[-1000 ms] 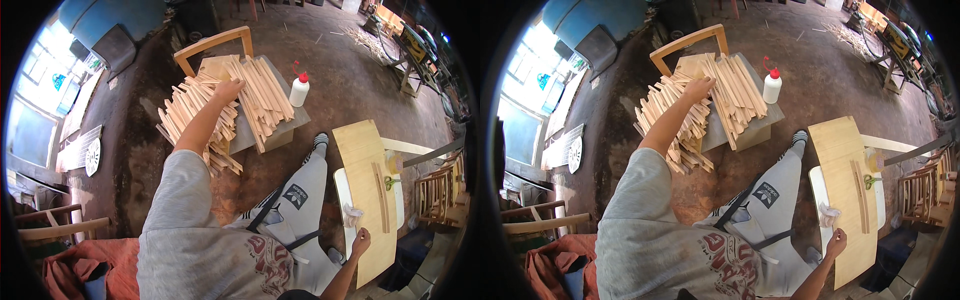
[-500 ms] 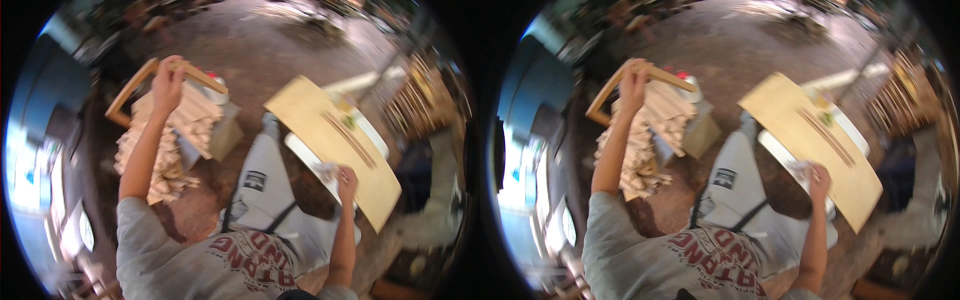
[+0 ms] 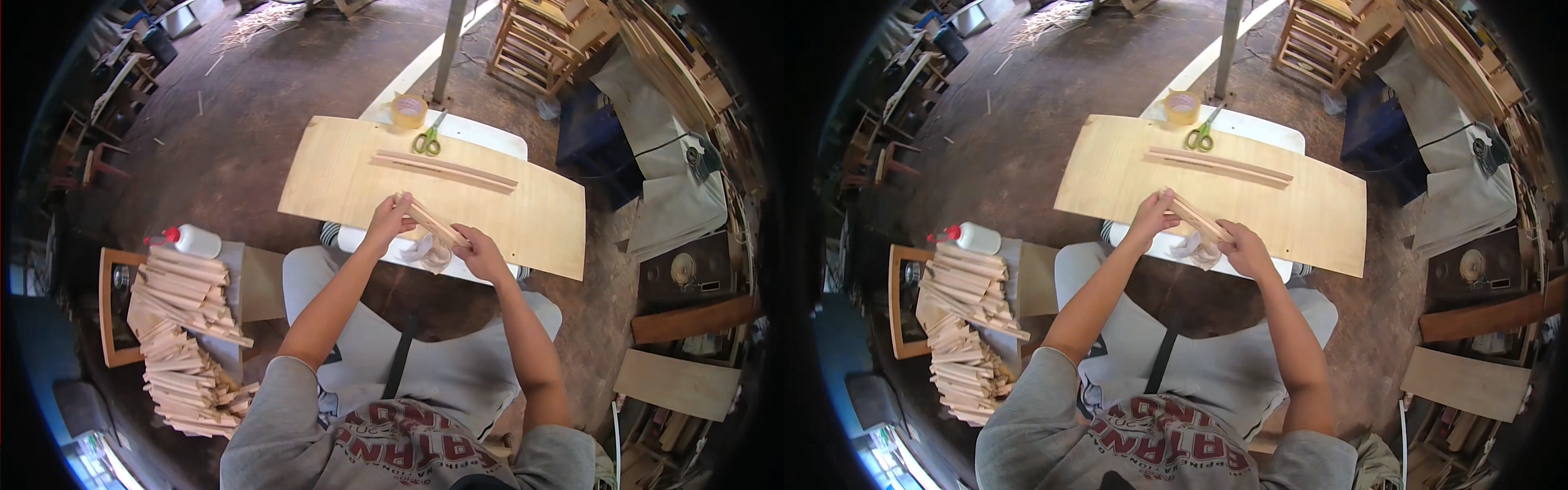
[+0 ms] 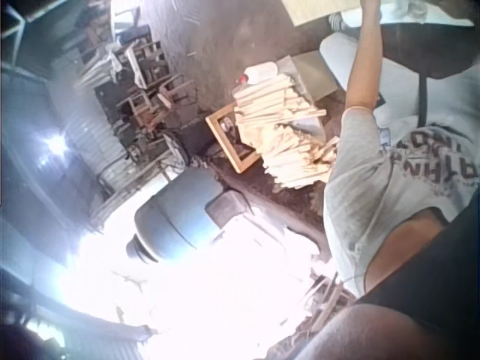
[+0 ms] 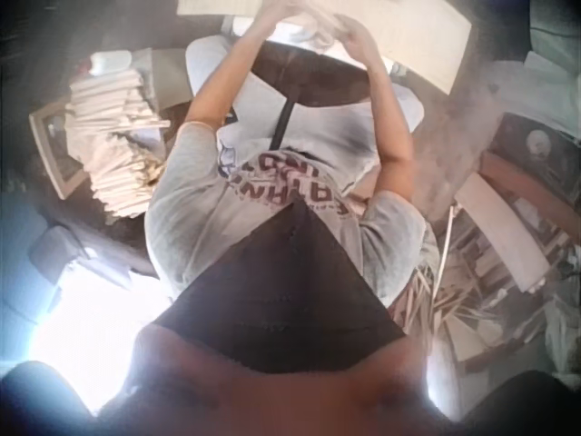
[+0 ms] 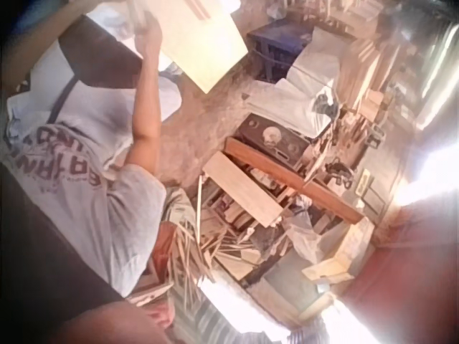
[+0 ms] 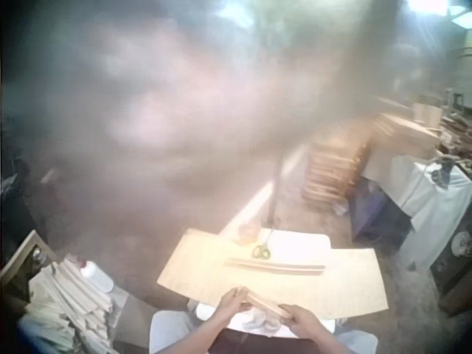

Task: Using a drill, tape, and glue to assemble or prepare wooden components in a workshop.

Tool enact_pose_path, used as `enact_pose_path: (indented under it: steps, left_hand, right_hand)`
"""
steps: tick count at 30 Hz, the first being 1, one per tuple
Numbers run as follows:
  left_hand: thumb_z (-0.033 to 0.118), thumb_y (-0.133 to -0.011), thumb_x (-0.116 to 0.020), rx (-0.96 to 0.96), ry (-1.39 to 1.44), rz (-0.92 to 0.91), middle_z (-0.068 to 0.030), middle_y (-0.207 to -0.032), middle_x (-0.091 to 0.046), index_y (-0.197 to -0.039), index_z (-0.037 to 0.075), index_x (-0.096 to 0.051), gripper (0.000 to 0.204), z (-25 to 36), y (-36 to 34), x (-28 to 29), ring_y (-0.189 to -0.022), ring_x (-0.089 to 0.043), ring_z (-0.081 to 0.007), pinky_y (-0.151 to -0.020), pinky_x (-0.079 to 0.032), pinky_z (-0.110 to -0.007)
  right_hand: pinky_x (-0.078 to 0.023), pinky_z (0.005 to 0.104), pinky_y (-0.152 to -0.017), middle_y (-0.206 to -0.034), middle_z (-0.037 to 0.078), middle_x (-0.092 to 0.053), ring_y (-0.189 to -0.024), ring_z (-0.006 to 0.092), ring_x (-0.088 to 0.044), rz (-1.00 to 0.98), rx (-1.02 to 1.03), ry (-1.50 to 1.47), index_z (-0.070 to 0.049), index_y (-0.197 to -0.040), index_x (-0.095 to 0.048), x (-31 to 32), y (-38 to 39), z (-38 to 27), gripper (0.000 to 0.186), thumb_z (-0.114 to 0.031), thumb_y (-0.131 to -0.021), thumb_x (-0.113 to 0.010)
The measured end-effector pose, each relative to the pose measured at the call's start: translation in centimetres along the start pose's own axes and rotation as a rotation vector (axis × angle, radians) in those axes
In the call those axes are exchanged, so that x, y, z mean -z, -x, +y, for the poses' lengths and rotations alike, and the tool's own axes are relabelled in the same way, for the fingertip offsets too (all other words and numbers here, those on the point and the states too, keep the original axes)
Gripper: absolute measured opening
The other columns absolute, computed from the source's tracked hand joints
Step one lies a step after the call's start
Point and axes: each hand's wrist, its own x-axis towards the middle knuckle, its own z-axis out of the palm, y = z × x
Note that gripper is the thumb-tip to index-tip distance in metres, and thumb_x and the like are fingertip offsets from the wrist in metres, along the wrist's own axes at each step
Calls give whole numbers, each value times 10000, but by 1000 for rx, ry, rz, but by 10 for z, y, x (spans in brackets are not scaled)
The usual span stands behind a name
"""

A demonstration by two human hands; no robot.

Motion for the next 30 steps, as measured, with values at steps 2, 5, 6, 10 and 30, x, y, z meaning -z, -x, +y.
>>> enact_pose_path:
  steps: [2,5,6,10,30]
  left_hand:
    - [417,-974,-647,11,-291,-193,-77,-1073,-691,-1202,34,-633,446,-3,-33,8,-1026,-675,-187,-879,-539,-333]
    - [409,-951,-666,-289,-779,-159,-109,-1119,-710,-1175,28,-673,442,-3,-81,25,-1027,-677,-204,-886,-532,-348]
    - [373,-930,-683,-315,-832,-118,-128,-1132,-718,-1189,40,-684,422,2,-95,26,-1031,-678,-230,-899,-528,-361]
    - [294,-910,-689,-495,-883,26,-136,-1116,-713,-1142,45,-693,340,15,-118,30,-1038,-668,-302,-913,-522,-395]
    - [260,-847,-713,-548,-1258,-33,-119,-1457,-494,-1295,103,-611,485,-1,-149,57,-1320,-484,-337,-1101,-396,-460]
  right_hand:
    - [-534,376,-828,-1154,156,-674,-959,263,-666,60,3,-173,-43,-1335,-598,8,-13,45,471,-117,-880,-695]
    - [-521,335,-827,-1089,95,-685,-941,180,-637,127,-195,-221,-39,-1355,-596,36,-35,97,492,-81,-874,-690]
    - [-521,335,-827,-1089,95,-685,-941,180,-637,129,-209,-220,-39,-1355,-596,48,-43,111,492,-81,-874,-690]
    - [-496,293,-840,-1015,58,-684,-929,144,-610,172,-363,-292,-41,-1357,-610,75,-71,131,502,-54,-861,-690]
    - [-462,480,-1039,-1384,152,-593,-1228,379,-586,55,-286,621,-205,-1329,-642,108,-211,179,454,-285,-885,-594]
